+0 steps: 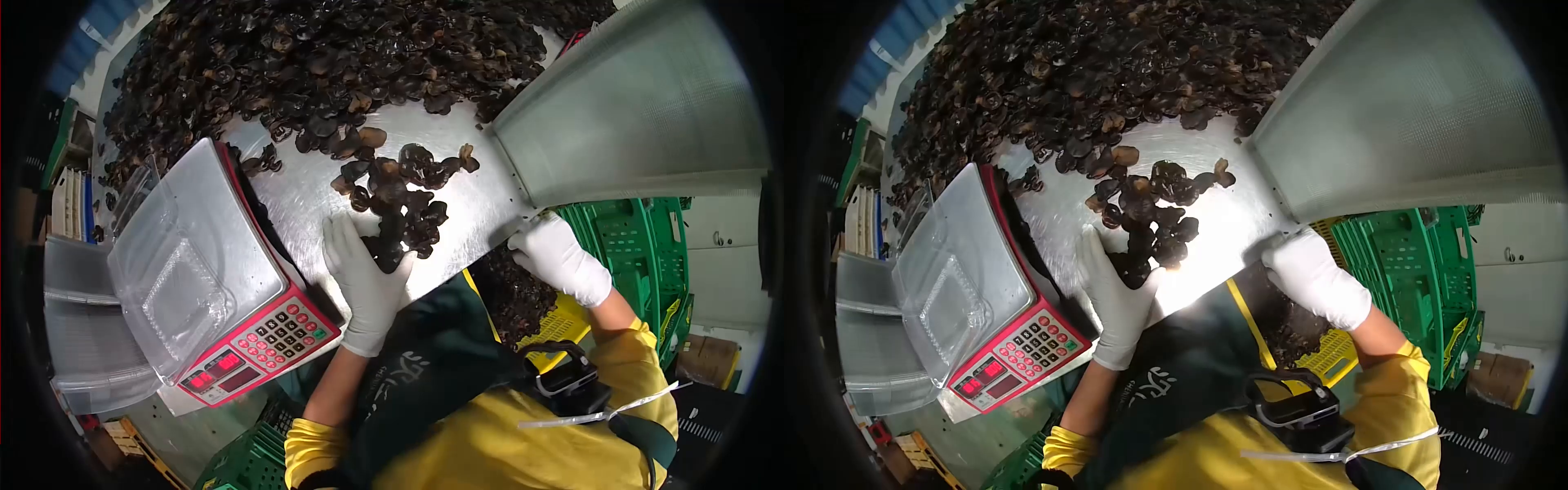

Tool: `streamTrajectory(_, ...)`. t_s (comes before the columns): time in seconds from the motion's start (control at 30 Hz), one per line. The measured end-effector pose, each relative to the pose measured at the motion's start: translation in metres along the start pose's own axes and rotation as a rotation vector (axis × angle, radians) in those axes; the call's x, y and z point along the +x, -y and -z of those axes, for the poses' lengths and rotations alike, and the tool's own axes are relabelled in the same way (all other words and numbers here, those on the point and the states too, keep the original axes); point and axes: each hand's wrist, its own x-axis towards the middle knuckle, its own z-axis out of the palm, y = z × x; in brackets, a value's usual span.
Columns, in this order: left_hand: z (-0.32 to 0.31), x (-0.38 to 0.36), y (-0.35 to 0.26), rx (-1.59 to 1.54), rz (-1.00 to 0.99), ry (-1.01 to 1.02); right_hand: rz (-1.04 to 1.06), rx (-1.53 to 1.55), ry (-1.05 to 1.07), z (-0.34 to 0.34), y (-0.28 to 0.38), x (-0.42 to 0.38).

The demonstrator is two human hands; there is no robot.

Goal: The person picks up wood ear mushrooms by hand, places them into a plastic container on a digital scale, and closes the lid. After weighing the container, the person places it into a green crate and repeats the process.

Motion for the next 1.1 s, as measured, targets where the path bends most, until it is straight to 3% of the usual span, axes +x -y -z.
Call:
streamTrajectory(0.03,0.000,0.000,0.000,-0.006,0.000,-0.002,-0.012,-0.097,0.161,0.000,-0.001,-0.008)
streamTrajectory(0.07,0.000,0.000,0.000,-0.011,0.003,-0.003,-0.010,-0.095,0.163,-0.003,-0.004,-0.001)
streamTrajectory(0.13,-0.002,-0.004,0.002,0.036,-0.016,-0.006,-0.150,0.165,-0.323,-0.018,-0.007,0.034)
streamTrajectory(0.27,0.011,-0.012,-0.005,0.001,0.005,0.053,-0.269,0.328,-0.455,-0.034,-0.010,0.099)
streamTrajectory(0.4,0.020,-0.022,-0.011,0.090,-0.031,0.018,-0.243,0.465,-0.297,-0.041,-0.020,0.125)
streamTrajectory(0.47,0.023,-0.022,-0.013,0.103,-0.012,0.045,-0.159,0.535,-0.332,-0.045,-0.016,0.123)
streamTrajectory(0.57,0.032,-0.016,-0.019,0.173,0.004,0.099,-0.079,0.955,-0.421,-0.052,-0.012,0.118)
streamTrajectory(0.67,0.032,-0.007,-0.013,0.249,-0.029,0.115,-0.038,1.049,-0.322,-0.044,-0.004,0.095)
streamTrajectory(0.7,0.032,-0.002,-0.011,0.266,-0.059,0.101,-0.005,0.902,-0.262,-0.032,0.001,0.086)
streamTrajectory(0.73,0.033,0.004,-0.013,0.270,-0.064,0.098,-0.119,0.620,-0.125,-0.026,0.009,0.079)
streamTrajectory(0.83,0.035,0.028,-0.020,0.132,-0.007,0.196,-0.138,0.336,-0.149,-0.048,0.028,0.080)
streamTrajectory(0.87,0.035,0.040,-0.023,0.137,-0.011,0.193,-0.013,0.314,-0.354,-0.054,0.033,0.078)
streamTrajectory(0.93,0.035,0.067,-0.030,0.237,0.057,0.396,-0.192,0.339,-0.100,-0.035,0.047,0.093)
streamTrajectory(1.07,0.025,0.100,-0.025,0.306,0.035,0.580,-0.291,0.364,-0.051,-0.024,0.044,0.116)
streamTrajectory(1.1,0.019,0.102,-0.021,0.314,-0.046,0.506,-0.245,0.388,-0.068,-0.022,0.043,0.119)
